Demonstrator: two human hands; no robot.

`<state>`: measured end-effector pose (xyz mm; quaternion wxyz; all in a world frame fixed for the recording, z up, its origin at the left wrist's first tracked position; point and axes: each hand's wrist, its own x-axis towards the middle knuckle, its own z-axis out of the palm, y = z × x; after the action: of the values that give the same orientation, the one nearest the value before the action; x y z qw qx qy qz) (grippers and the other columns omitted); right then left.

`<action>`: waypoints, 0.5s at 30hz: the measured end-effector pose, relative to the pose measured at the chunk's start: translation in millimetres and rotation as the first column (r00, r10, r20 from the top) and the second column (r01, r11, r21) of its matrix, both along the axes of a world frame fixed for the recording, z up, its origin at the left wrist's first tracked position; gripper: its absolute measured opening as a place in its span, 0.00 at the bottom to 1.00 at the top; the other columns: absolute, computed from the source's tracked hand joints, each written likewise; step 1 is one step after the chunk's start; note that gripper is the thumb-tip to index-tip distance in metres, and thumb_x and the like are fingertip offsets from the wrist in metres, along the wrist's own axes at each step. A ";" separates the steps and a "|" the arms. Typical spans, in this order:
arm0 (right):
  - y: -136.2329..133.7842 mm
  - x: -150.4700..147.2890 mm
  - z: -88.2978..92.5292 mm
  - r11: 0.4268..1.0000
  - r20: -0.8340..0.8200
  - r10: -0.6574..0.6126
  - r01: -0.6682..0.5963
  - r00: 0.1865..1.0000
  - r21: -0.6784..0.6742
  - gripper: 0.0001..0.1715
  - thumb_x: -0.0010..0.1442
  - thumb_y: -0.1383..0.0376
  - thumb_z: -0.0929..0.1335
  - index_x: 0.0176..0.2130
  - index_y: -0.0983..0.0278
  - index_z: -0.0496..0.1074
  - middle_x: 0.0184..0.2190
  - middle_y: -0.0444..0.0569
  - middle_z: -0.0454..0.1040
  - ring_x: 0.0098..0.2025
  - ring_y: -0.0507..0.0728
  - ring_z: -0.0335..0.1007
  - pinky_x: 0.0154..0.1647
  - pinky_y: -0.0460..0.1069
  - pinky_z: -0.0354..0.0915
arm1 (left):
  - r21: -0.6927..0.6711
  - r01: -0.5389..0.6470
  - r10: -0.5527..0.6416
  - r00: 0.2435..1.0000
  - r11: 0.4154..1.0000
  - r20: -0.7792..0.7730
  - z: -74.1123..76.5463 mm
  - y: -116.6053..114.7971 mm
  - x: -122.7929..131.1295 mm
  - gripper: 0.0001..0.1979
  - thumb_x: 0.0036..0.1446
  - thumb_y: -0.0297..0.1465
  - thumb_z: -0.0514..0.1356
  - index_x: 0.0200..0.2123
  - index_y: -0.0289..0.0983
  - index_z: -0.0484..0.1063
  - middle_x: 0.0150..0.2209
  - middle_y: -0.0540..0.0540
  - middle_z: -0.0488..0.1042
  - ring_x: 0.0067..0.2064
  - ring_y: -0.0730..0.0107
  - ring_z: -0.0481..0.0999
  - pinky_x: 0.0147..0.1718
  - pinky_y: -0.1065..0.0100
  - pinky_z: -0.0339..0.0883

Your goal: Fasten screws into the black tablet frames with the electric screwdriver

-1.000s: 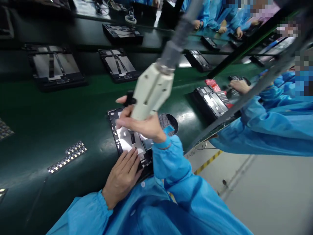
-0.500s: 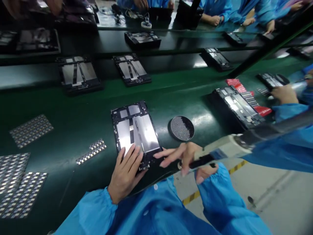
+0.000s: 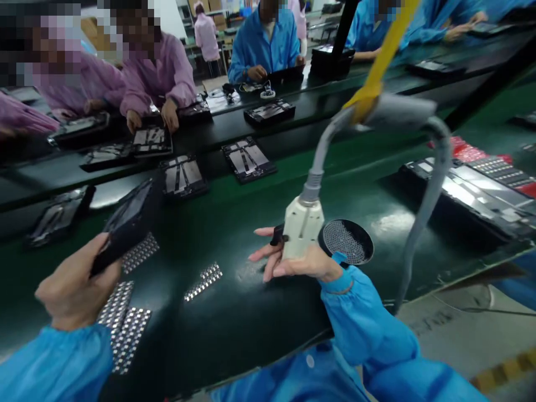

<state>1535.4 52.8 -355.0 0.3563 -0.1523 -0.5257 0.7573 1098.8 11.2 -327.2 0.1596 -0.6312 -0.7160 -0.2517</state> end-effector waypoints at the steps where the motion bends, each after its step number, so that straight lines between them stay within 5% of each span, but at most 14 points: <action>1: 2.9 -3.3 -5.0 0.999 0.024 -0.047 0.047 0.999 -0.003 0.48 0.51 0.64 0.79 0.65 0.63 0.60 0.45 0.58 0.80 0.32 0.54 0.79 0.35 0.50 0.75 | -0.010 -0.045 0.045 0.999 0.999 -0.028 2.2 17.3 -12.2 0.29 0.58 0.42 0.59 0.62 0.48 0.65 0.58 0.44 0.73 0.59 0.44 0.72 0.56 0.46 0.68; 4: 9.2 -7.5 -13.2 0.984 0.108 -0.179 0.175 0.978 0.044 0.46 0.49 0.63 0.79 0.62 0.69 0.64 0.28 0.46 0.78 0.22 0.49 0.71 0.24 0.44 0.69 | -0.057 -0.095 0.084 0.984 0.994 -0.160 2.9 64.7 -39.2 0.23 0.59 0.43 0.55 0.55 0.43 0.72 0.48 0.46 0.79 0.52 0.50 0.77 0.50 0.53 0.72; 8: 10.8 -5.6 -13.4 0.962 0.132 -0.255 0.237 0.958 0.137 0.41 0.49 0.62 0.79 0.58 0.69 0.68 0.20 0.38 0.70 0.20 0.47 0.65 0.24 0.44 0.65 | -0.146 -0.040 -0.004 0.958 0.988 -0.288 4.2 103.6 -58.4 0.17 0.63 0.39 0.51 0.49 0.43 0.72 0.40 0.50 0.79 0.45 0.58 0.78 0.51 0.53 0.70; 12: 8.4 -6.4 -10.1 0.943 0.110 -0.307 0.287 0.945 0.168 0.35 0.48 0.60 0.80 0.52 0.68 0.70 0.20 0.37 0.69 0.20 0.47 0.65 0.25 0.46 0.65 | -0.244 -0.088 -0.003 0.937 0.966 -0.350 14.2 129.9 -50.8 0.19 0.64 0.40 0.50 0.44 0.35 0.73 0.45 0.36 0.77 0.47 0.42 0.76 0.45 0.39 0.68; 15: 7.0 -8.8 -8.9 0.933 0.090 -0.324 0.303 0.942 0.196 0.34 0.48 0.59 0.80 0.50 0.67 0.71 0.20 0.37 0.68 0.21 0.48 0.64 0.26 0.47 0.65 | -0.357 -0.040 -0.096 0.930 0.933 -0.354 12.9 158.0 -20.4 0.18 0.61 0.37 0.54 0.47 0.31 0.73 0.54 0.29 0.72 0.56 0.37 0.71 0.49 0.39 0.66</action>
<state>1526.7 59.9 -363.9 0.4524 -0.2473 -0.5813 0.6295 1078.4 169.3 -314.3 0.1688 -0.6956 -0.6983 0.0028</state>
